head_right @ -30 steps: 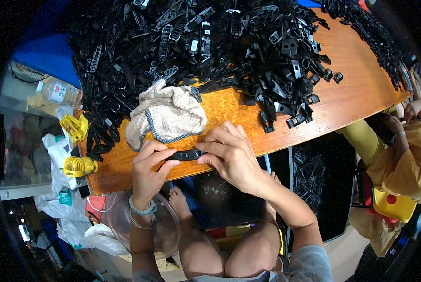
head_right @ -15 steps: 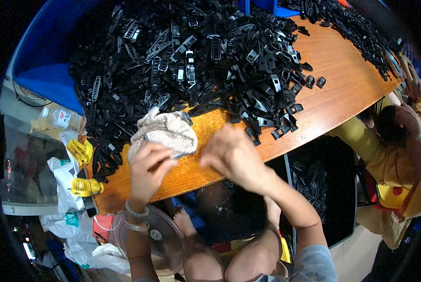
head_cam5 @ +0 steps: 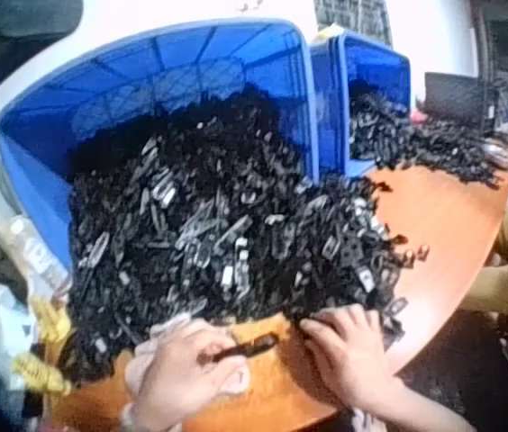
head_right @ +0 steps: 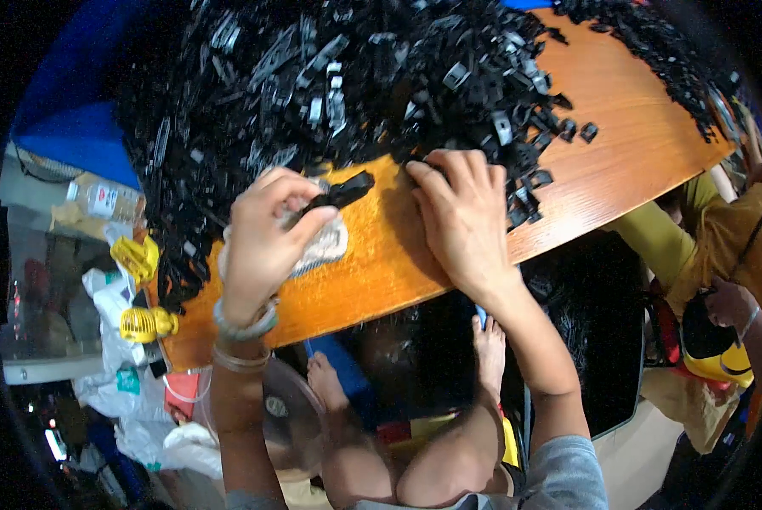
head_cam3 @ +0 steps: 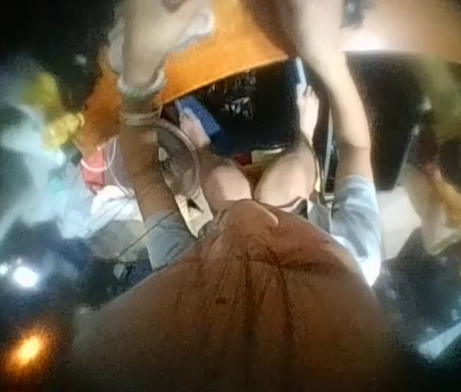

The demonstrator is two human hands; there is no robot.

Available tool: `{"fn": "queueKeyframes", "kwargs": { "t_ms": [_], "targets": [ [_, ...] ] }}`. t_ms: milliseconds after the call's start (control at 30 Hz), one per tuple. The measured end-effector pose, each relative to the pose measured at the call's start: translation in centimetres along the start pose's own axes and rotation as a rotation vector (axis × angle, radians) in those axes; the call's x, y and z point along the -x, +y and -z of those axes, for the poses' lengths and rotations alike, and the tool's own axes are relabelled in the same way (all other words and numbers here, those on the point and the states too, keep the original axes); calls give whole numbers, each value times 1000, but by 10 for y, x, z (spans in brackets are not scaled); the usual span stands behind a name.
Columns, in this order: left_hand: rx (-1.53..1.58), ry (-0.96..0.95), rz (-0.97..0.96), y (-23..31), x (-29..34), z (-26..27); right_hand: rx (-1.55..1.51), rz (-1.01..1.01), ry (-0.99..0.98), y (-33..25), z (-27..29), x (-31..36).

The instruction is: The person assembles black plastic components by picking up plastic parts from a table, snapping smaller plastic pieces onto them by hand, and placing the assembled pieces into a container below.

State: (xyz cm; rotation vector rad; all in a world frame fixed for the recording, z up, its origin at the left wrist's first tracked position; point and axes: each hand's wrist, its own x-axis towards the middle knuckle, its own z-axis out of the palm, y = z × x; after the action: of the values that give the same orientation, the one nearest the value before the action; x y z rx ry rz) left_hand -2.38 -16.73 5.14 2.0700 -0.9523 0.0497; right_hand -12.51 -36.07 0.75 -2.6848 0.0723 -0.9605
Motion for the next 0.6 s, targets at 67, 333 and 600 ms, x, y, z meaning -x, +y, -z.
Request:
{"fn": "queueKeyframes", "kwargs": {
  "t_ms": [67, 333, 600],
  "targets": [
    [43, -138, 129, 12, 41, 36, -57, 13, -14, -8, -3, 6],
    [661, 281, 935, -54, 309, 61, 98, 118, 96, 9, -7, 21],
    [-21, 381, 1491, -149, 494, -13, 83, 112, 91, 5, -9, 29]
  ]
}}
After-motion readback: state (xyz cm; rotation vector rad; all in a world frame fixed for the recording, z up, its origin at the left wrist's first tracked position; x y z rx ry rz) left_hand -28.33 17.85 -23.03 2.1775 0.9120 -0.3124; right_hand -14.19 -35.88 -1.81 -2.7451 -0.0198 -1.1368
